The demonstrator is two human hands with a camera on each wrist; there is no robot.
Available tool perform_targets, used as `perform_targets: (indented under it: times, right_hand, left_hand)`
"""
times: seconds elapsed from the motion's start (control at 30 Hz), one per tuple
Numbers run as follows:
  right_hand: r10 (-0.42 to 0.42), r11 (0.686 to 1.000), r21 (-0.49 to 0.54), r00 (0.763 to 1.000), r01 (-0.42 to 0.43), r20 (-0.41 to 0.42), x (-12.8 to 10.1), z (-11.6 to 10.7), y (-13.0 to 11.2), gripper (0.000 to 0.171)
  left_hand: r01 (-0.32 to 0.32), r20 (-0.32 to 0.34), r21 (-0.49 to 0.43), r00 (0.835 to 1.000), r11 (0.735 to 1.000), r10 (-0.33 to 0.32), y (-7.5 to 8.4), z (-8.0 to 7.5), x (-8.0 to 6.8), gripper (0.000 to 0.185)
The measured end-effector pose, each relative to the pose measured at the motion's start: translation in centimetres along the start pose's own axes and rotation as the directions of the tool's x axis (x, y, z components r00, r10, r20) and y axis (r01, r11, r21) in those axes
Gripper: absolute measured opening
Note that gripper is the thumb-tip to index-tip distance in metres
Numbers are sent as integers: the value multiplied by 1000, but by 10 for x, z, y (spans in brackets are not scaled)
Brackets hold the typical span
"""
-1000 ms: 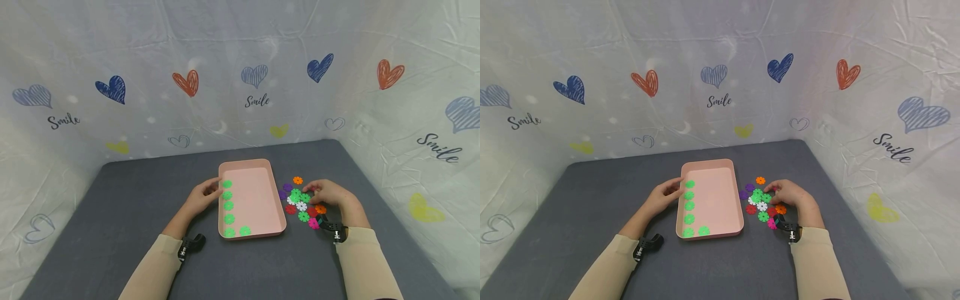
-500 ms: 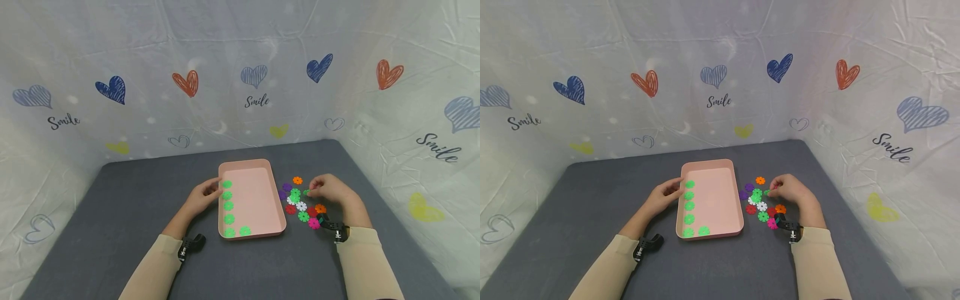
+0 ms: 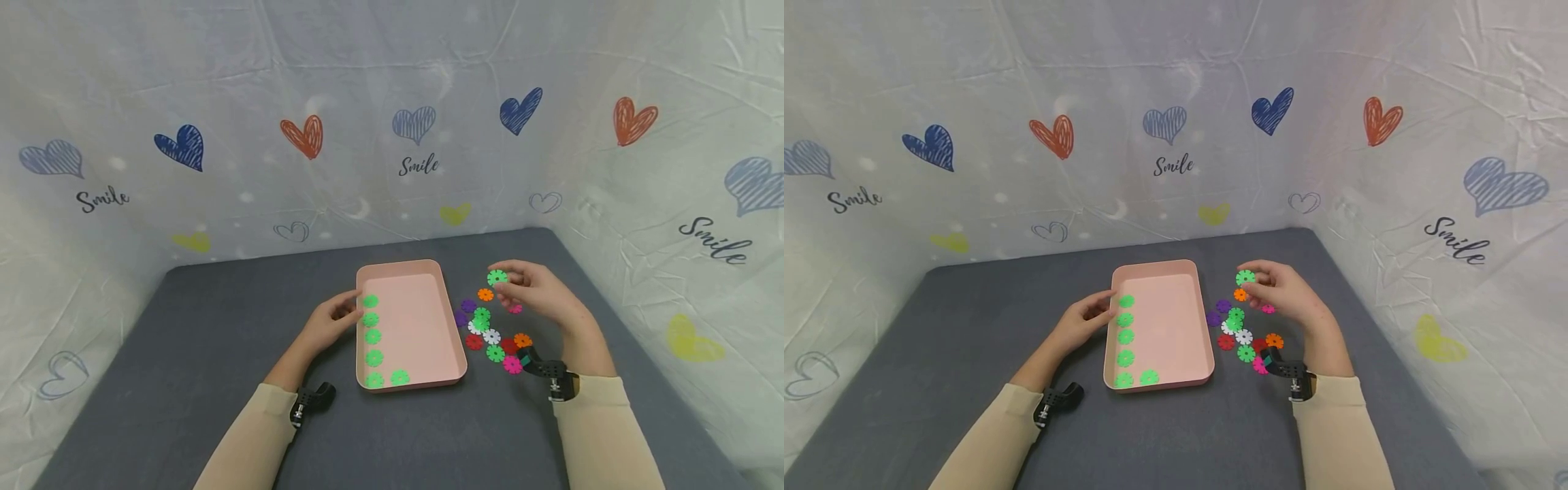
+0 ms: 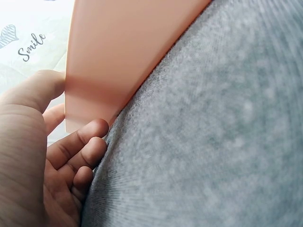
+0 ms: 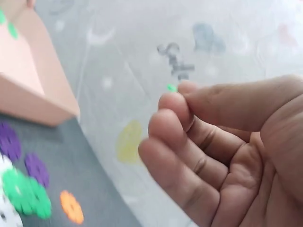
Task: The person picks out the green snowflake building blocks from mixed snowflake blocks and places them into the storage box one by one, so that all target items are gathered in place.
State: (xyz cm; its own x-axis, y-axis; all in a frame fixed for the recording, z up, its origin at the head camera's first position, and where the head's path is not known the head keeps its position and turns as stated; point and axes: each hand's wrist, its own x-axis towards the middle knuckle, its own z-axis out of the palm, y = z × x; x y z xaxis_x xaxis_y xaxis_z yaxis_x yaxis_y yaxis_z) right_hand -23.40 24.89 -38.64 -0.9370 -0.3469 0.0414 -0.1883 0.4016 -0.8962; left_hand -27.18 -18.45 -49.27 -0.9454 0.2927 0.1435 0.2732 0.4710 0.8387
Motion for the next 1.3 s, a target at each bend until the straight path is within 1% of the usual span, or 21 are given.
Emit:
perform_targets:
  times: [0.13,0.2,0.27,0.43,0.57,0.67,0.8,0.93,1.03,1.13,1.23,1.3]
  right_hand:
    - [-61,994,87,998,58,32,6,15,-12,45]
    - [-79,988,136,995,70,61,10,26,-17,46]
    - [-95,984,157,990,78,101,15,38,-21,47]
    - [-104,979,192,976,67,192,24,70,-25,49]
    - [-96,967,251,967,35,237,29,93,-23,51]
    - [-91,966,260,960,20,264,33,110,-20,53]
    - [-79,970,245,953,5,293,39,129,-14,51]
    - [-71,981,194,952,13,297,42,145,-8,46]
    - [-66,992,124,954,31,291,42,153,-6,43]
    - [-57,998,20,958,53,279,42,159,-5,41]
    - [-55,994,-78,961,79,270,40,163,-5,40]
    - [-48,988,-126,961,85,272,39,166,-5,40]
  left_hand:
    - [2,4,-5,1000,1000,-2,1,0,-1,55]
    - [4,2,-4,1000,1000,-4,1,0,-1,55]
    - [5,1,-2,1000,1000,-5,0,0,-1,55]
    - [0,0,4,1000,1000,0,-1,1,-1,55]
    - [7,0,6,1000,1000,-7,-1,0,-1,55]
    - [10,1,6,1000,1000,-10,0,0,0,55]
    - [6,-1,-1,1000,1000,-6,3,1,0,54]
    - [2,-2,-4,1000,1000,-2,4,1,0,54]
    - [2,-2,1,1000,1000,-2,3,1,1,54]
    - [1,-1,7,1000,1000,-1,2,1,1,53]
    - [-1,4,12,1000,1000,1,1,1,2,54]
    - [1,7,14,1000,1000,-1,1,1,1,55]
